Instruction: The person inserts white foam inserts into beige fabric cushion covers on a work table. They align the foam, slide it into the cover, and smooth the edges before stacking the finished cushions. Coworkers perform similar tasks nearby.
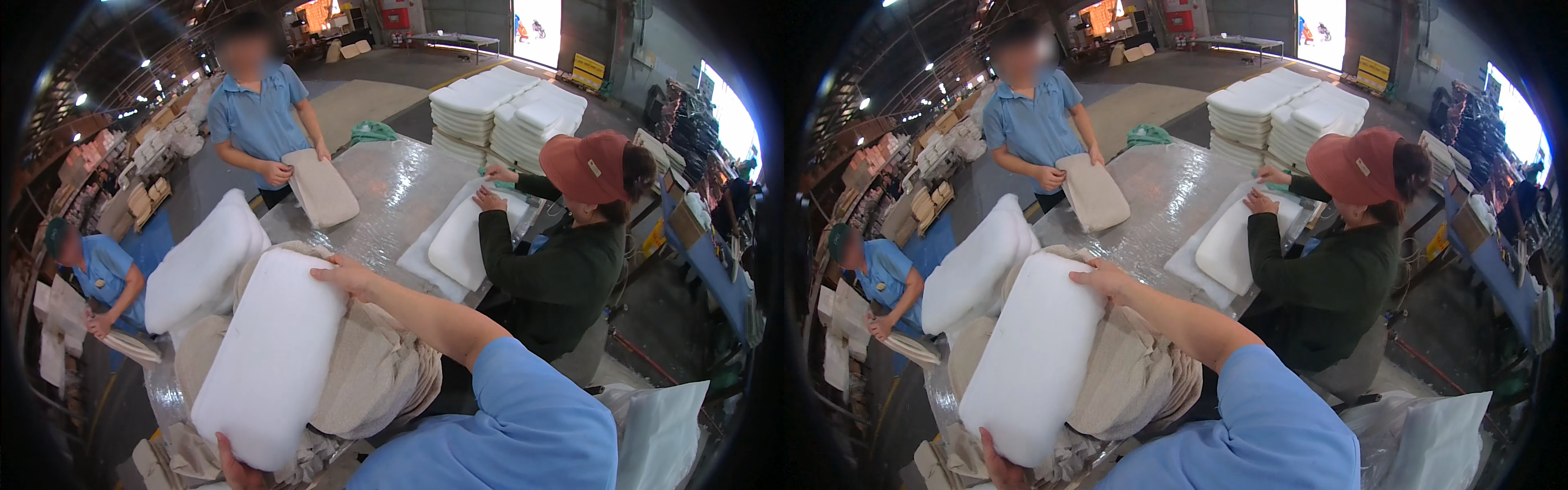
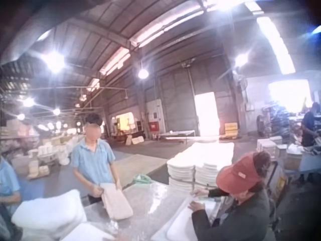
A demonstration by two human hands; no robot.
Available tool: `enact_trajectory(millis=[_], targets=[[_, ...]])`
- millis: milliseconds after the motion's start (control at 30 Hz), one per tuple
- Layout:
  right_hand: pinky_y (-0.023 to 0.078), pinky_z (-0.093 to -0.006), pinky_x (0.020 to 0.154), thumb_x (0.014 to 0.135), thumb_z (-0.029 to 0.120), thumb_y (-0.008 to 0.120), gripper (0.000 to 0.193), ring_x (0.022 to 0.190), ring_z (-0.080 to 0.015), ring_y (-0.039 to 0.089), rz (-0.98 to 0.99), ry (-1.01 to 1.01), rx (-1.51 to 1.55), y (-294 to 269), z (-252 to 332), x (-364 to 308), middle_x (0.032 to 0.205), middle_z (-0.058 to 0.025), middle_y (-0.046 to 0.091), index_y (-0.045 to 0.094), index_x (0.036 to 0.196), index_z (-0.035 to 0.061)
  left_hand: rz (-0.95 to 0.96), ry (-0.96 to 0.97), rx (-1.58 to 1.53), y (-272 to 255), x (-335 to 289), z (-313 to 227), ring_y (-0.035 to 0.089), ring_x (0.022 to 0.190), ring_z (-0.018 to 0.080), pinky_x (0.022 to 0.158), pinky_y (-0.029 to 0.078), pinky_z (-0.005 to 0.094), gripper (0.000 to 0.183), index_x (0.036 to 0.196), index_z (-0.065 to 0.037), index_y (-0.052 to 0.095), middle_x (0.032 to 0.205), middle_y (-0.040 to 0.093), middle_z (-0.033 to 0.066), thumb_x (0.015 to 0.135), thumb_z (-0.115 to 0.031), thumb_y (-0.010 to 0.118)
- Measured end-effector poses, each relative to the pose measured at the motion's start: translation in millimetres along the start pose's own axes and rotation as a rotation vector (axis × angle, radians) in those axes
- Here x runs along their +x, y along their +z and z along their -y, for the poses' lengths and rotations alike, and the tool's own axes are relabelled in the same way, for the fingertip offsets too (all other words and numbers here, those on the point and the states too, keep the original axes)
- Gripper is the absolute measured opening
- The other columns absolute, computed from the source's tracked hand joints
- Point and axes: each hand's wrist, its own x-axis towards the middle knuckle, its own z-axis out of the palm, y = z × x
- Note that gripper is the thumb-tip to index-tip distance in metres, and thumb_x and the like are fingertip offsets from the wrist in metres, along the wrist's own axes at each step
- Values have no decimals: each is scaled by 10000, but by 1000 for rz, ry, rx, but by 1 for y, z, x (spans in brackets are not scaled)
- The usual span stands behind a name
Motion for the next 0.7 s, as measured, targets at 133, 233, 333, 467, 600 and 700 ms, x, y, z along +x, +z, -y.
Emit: enact_trajectory(millis=[133,233,333,467,600,700], targets=[[479,-487,1129,944,393,834,862,1327,-328,606,44,11,32,3,3,-1,1476,-203,588,396,1583,15,-38,-14,-21,-2,0,0,533,1427,362,1179,459,566,748,1628,-58,383,1592,518,154,1084,-528,589],[464,-550,1121,904,380,873,914,1329,-341,608,69,23,87,3,2,2,1467,-202,596,381,1580,12,-28,-20,-22,1,-1,1,536,1424,360,1177,464,565,741,1623,-58,391,1585,527,151,1086,-531,583],[468,-545,1127,890,373,888,962,1364,-360,587,91,54,131,4,-2,6,1499,-204,572,344,1603,25,-106,-38,39,1,-2,1,557,1406,370,1152,481,581,734,1610,-57,416,1562,558,153,1088,-555,557],[462,-553,1137,903,366,878,930,1372,-360,581,172,41,187,-5,-9,17,1498,-201,575,357,1600,38,-185,-129,91,0,0,4,577,1391,397,1118,503,613,751,1591,-58,458,1542,585,177,1082,-607,524],[496,-503,1129,935,367,851,802,1348,-311,603,133,67,164,-2,-10,20,1446,-176,626,459,1548,29,-241,-108,49,14,-10,-2,563,1393,417,1140,487,617,706,1580,-6,450,1545,562,223,1080,-482,596],[514,-511,1111,950,355,836,767,1333,-307,618,82,103,143,6,-9,21,1437,-174,637,471,1545,36,-24,-19,-89,9,-10,3,542,1422,358,1168,472,574,710,1617,-64,401,1577,537,149,1093,-510,581]])
